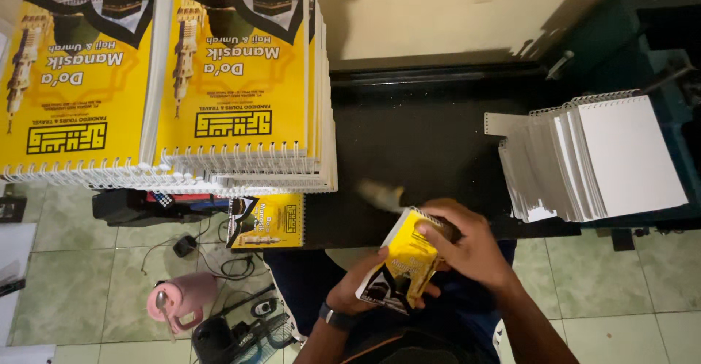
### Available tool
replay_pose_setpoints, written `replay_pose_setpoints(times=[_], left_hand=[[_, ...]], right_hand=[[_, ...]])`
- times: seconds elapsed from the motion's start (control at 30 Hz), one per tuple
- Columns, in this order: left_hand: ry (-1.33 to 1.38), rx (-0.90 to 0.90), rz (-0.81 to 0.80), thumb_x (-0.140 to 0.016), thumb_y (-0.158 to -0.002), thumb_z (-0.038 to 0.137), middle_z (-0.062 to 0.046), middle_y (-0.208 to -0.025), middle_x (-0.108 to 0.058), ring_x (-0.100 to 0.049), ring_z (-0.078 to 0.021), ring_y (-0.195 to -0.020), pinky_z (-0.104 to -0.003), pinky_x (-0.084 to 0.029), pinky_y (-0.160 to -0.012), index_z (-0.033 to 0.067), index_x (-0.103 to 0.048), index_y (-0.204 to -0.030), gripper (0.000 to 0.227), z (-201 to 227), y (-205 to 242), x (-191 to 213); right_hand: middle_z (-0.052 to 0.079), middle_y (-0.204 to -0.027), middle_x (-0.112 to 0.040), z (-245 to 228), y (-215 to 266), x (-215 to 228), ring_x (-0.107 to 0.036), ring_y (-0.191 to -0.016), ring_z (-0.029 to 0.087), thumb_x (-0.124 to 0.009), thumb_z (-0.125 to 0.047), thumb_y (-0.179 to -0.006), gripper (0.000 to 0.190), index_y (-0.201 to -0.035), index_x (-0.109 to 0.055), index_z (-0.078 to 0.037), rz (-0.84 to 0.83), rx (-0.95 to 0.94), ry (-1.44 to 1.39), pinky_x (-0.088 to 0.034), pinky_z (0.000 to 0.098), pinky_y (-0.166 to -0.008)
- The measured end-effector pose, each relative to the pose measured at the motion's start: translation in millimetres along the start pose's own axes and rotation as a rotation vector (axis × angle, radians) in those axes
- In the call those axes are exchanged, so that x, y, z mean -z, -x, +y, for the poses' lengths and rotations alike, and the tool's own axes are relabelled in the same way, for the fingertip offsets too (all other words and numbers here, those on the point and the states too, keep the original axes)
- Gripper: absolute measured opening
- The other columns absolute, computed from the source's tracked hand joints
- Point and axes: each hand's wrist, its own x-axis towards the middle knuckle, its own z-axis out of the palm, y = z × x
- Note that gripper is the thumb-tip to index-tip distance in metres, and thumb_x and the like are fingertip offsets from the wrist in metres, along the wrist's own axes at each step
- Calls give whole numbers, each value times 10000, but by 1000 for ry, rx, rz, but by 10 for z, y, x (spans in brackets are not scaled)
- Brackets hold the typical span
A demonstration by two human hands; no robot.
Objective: The person takes a stack of white paper sheets and places them inside a yellow spiral-bound cover. They fold the cover over the pages to create a notebook and place it on a growing stack of finished notebooks on the table.
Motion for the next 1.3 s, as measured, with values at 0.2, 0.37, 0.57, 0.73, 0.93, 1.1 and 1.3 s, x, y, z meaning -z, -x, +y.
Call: replay_pose_setpoints(times=[0.2,0.37,0.57,0.73,0.93,1.1,1.3], left_hand=[[-449,136,0,-276,-977,725,-344,-1405,-571,-701,-302,-1079,-358,-548,-1002,-9,-332,-1637,989,122,86,235],[-812,-522,915,-249,-1018,535,-128,-1311,-772,-704,-226,-1228,-360,-559,-995,75,-746,-1137,687,346,4,-518],[-792,-768,624,-502,-933,606,-183,-1468,-613,-656,-271,-1258,-383,-540,-1041,88,-386,-1510,784,120,135,-190],[-1202,-511,1165,-650,-930,206,-82,-1130,-615,-633,-281,-993,-355,-510,-846,171,-619,-1304,377,101,405,-261],[-1249,-973,1485,-692,-911,299,-139,-1296,-720,-702,-211,-1113,-311,-546,-961,77,-599,-1422,564,208,1058,-428],[-1489,-1075,1531,-586,-1000,312,-126,-1210,-750,-716,-240,-1070,-375,-604,-809,75,-612,-1408,472,629,1428,-404],[-1383,-921,1545,-582,-1071,318,-384,-1412,-455,-463,-609,-1302,-686,-483,-1014,-89,-386,-1521,638,972,1489,-330]], right_hand=[[26,-1001,-829,-30,-24,201,-735,-917,90,-793,-256,-860,252,-1049,-808,-90,-224,-211,-248,-570,240,-730],[136,-1072,-836,143,78,193,-783,-938,176,-793,-121,-850,268,-1107,-788,-46,-57,-273,-448,-689,281,-715],[107,-1057,-815,258,51,-63,-717,-929,141,-729,-151,-914,256,-1127,-773,-16,165,-429,-552,-568,291,-759],[132,-1148,-782,407,94,-593,-740,-989,238,-714,-165,-918,320,-1216,-706,-50,155,-549,-750,-612,364,-759],[166,-1185,-782,86,25,-1432,-767,-1022,250,-737,-189,-871,505,-1350,-653,-53,-165,-727,-739,-675,395,-829],[125,-1204,-775,-637,-365,-1634,-773,-1049,209,-700,-315,-893,595,-1438,-606,-95,-247,-540,-726,-682,374,-827],[294,-1395,-533,-519,-346,-1849,-617,-1227,424,-746,-255,-943,662,-1478,-484,32,-338,-228,-247,-595,501,-954]])
